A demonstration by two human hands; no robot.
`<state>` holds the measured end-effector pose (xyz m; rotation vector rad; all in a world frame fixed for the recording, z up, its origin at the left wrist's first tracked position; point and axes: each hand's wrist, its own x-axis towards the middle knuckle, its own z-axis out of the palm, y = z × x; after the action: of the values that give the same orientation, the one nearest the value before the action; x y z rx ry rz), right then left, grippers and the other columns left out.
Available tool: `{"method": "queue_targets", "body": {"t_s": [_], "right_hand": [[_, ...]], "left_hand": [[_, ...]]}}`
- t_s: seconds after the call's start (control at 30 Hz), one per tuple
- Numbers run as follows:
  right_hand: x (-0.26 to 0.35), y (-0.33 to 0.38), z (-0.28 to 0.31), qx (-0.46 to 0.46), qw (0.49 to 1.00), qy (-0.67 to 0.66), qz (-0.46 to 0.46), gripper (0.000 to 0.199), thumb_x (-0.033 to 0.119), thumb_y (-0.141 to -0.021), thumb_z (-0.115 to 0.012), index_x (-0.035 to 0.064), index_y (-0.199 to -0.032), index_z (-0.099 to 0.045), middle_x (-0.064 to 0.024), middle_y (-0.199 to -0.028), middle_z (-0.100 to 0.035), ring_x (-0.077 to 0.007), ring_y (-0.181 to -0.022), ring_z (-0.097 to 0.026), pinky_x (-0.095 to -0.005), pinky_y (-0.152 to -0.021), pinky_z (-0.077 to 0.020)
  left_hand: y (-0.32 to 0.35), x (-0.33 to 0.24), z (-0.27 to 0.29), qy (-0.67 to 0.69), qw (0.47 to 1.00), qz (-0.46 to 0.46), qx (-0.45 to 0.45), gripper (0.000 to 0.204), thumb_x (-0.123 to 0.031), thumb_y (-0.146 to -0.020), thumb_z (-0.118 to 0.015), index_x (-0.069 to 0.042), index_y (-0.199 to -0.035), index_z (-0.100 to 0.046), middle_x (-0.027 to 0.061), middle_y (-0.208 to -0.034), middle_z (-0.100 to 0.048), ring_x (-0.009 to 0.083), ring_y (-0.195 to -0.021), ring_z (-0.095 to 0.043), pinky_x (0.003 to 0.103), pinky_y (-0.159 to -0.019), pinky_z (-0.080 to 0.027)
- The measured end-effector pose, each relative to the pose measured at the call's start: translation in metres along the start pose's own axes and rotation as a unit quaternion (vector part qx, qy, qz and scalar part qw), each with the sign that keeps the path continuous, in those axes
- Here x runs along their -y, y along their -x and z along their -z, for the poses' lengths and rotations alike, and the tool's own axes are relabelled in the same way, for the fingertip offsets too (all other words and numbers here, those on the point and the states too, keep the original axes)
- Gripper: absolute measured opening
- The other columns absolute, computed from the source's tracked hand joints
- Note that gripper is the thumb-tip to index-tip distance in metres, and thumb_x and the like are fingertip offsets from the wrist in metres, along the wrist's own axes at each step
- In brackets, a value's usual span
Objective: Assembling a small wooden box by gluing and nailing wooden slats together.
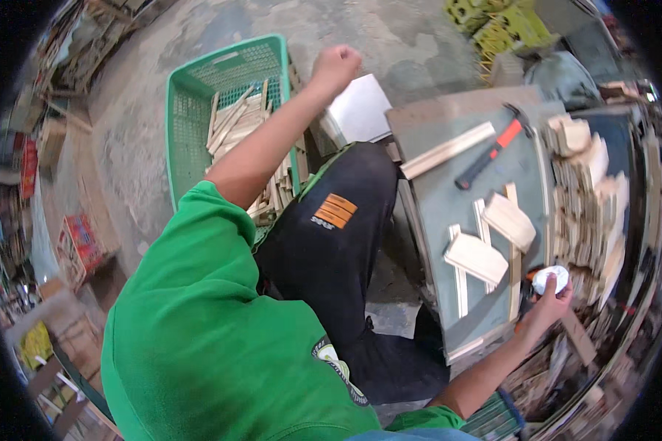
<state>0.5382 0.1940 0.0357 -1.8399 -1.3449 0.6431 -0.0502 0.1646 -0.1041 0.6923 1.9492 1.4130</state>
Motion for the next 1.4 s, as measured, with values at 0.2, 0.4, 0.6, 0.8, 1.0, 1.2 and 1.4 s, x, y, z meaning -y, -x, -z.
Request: {"method": "queue_targets", "body": {"t_s": [0.2, 0.4, 0.6, 0.8, 1.0, 1.2, 1.4], "right_hand": [[0.013, -0.031, -0.013, -0.037, 0.957, 0.255, 0.13, 0.04, 0.019, -0.096, -0.067, -0.0017, -0.129, -0.058, -0.0073, -0.109, -0.064, -0.0133, -0.085, -0.059, -0.0254, -0.068, -0.0496], [0.058, 0.092, -0.031, 0.122, 0.969, 0.187, 0.108, 0.029, 0.017, -0.098, -0.064, -0.0022, -0.12, -0.061, -0.0056, -0.098, -0.063, -0.0116, -0.085, -0.057, -0.0237, -0.072, -0.0465], [0.064, 0.16, -0.039, 0.154, 0.978, 0.134, -0.032, 0.023, 0.013, -0.098, -0.064, -0.001, -0.117, -0.061, -0.0052, -0.1, -0.062, -0.0117, -0.086, -0.059, -0.024, -0.073, -0.0474], [0.071, 0.181, -0.054, 0.167, 0.979, 0.106, -0.049, 0.025, 0.016, -0.098, -0.065, -0.0022, -0.115, -0.061, -0.0061, -0.105, -0.061, -0.0134, -0.09, -0.06, -0.0251, -0.08, -0.0493], [0.067, 0.192, -0.075, 0.193, 0.977, 0.058, -0.068, 0.025, 0.014, -0.097, -0.066, -0.0028, -0.115, -0.061, -0.0067, -0.106, -0.063, -0.0142, -0.09, -0.061, -0.0256, -0.08, -0.05], [0.068, 0.206, -0.07, 0.204, 0.973, 0.046, -0.096, 0.022, 0.009, -0.097, -0.064, -0.0023, -0.115, -0.061, -0.0081, -0.106, -0.065, -0.015, -0.092, -0.063, -0.0271, -0.083, -0.0509], [0.074, 0.205, -0.075, 0.188, 0.977, 0.026, -0.097, 0.022, 0.009, -0.097, -0.065, -0.0021, -0.115, -0.061, -0.0074, -0.104, -0.064, -0.0149, -0.091, -0.063, -0.0274, -0.084, -0.05]], "left_hand": [[-0.019, 0.171, -0.028, -0.386, 0.912, 0.142, 0.017, 0.045, -0.025, -0.08, -0.067, -0.002, -0.118, -0.062, 0.0239, -0.117, -0.067, 0.0377, -0.111, -0.064, 0.045, -0.096, -0.051], [-0.096, 0.278, 0.006, -0.459, 0.879, 0.098, 0.084, 0.044, -0.017, -0.083, -0.066, -0.002, -0.122, -0.054, 0.0268, -0.115, -0.065, 0.0427, -0.112, -0.062, 0.05, -0.094, -0.051], [-0.137, 0.321, 0.022, -0.473, 0.868, 0.05, 0.146, 0.025, -0.009, -0.084, -0.063, -0.002, -0.107, -0.066, 0.0288, -0.106, -0.067, 0.0464, -0.103, -0.065, 0.052, -0.089, -0.052], [-0.155, 0.275, 0.004, -0.485, 0.847, 0.09, 0.201, 0.034, -0.008, -0.081, -0.067, -0.008, -0.115, -0.07, 0.0216, -0.121, -0.066, 0.0407, -0.114, -0.063, 0.047, -0.098, -0.052], [-0.147, 0.283, 0.008, -0.473, 0.85, -0.043, 0.229, 0.029, -0.015, -0.076, -0.07, -0.009, -0.104, -0.074, 0.0197, -0.108, -0.071, 0.0383, -0.102, -0.067, 0.046, -0.09, -0.054], [-0.159, 0.269, 0.009, -0.454, 0.862, 0.02, 0.225, 0.023, -0.018, -0.079, -0.071, -0.009, -0.1, -0.075, 0.0198, -0.105, -0.071, 0.039, -0.1, -0.068, 0.047, -0.091, -0.054], [-0.158, 0.214, 0.023, -0.241, 0.96, 0.027, 0.14, 0.021, -0.022, -0.088, -0.066, -0.004, -0.096, -0.072, 0.0173, -0.086, -0.072, 0.0284, -0.077, -0.071, 0.04, -0.07, -0.057]]}}
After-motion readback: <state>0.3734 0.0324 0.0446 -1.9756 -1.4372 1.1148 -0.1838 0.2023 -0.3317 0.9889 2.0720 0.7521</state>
